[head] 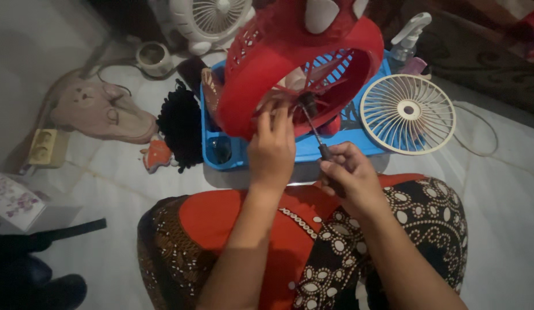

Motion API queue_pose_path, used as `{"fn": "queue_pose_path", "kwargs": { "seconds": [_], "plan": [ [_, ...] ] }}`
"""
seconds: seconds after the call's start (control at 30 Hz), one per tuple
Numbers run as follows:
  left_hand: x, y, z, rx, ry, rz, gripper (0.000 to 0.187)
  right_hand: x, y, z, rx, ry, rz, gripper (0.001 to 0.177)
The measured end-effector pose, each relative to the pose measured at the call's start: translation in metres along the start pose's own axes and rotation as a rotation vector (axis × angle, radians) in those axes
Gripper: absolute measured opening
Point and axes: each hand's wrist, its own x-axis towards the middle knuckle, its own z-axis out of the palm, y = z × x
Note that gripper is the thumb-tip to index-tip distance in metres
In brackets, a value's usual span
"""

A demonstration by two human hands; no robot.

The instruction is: The person assembles a red Spider-Man themed fan by attaching the front grill and securing it with a screwdriver. They then attach the back grill and adjust the fan's position.

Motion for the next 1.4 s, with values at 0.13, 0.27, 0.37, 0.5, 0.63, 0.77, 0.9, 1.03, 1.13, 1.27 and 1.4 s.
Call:
{"fn": "queue_pose_path", "kwargs": {
  "seconds": [0.13,0.27,0.37,0.5,0.63,0.77,0.9,1.03,1.13,1.27,1.4],
  "plan": [
    [-0.018,-0.008,-0.002,-0.239,0.065,0.034,0.031,-0.009,-0.002,-0.025,-0.16,-0.006,-0.178,0.032],
    [-0.041,-0.007,0.002,-0.299,-0.041,0.041,0.027,0.0,-0.034,-0.081,-0.213,0.175,-0.265,0.044],
    [-0.053,0.002,0.016,-0.294,-0.186,0.094,0.025,0.007,-0.043,-0.119,-0.26,0.224,-0.344,0.037],
    [-0.052,0.012,0.031,-0.178,-0.21,0.115,0.026,0.013,-0.035,-0.133,-0.166,0.217,-0.281,0.033],
    [-0.041,0.009,0.047,-0.026,-0.209,0.144,0.034,0.013,-0.023,-0.131,-0.213,0.225,-0.243,0.031],
    [-0.031,0.013,0.065,0.126,-0.239,0.178,0.036,0.019,-0.024,-0.127,-0.196,0.229,-0.225,0.034],
    [-0.034,0.015,0.076,0.167,-0.173,0.185,0.031,0.017,-0.02,-0.127,-0.235,0.204,-0.256,0.035],
    [-0.043,0.007,0.074,0.078,-0.241,0.171,0.032,0.01,-0.018,-0.122,-0.241,0.156,-0.251,0.036],
    [-0.045,0.003,0.07,0.031,-0.264,0.178,0.03,0.008,-0.02,-0.112,-0.28,0.142,-0.215,0.037],
    [-0.04,0.002,0.066,0.024,-0.302,0.191,0.024,0.002,-0.02,-0.098,-0.299,0.08,-0.185,0.038],
    [-0.03,0.003,0.059,-0.165,-0.302,0.108,0.016,-0.002,-0.018,-0.088,-0.357,-0.03,-0.176,0.038]
  ]
}}
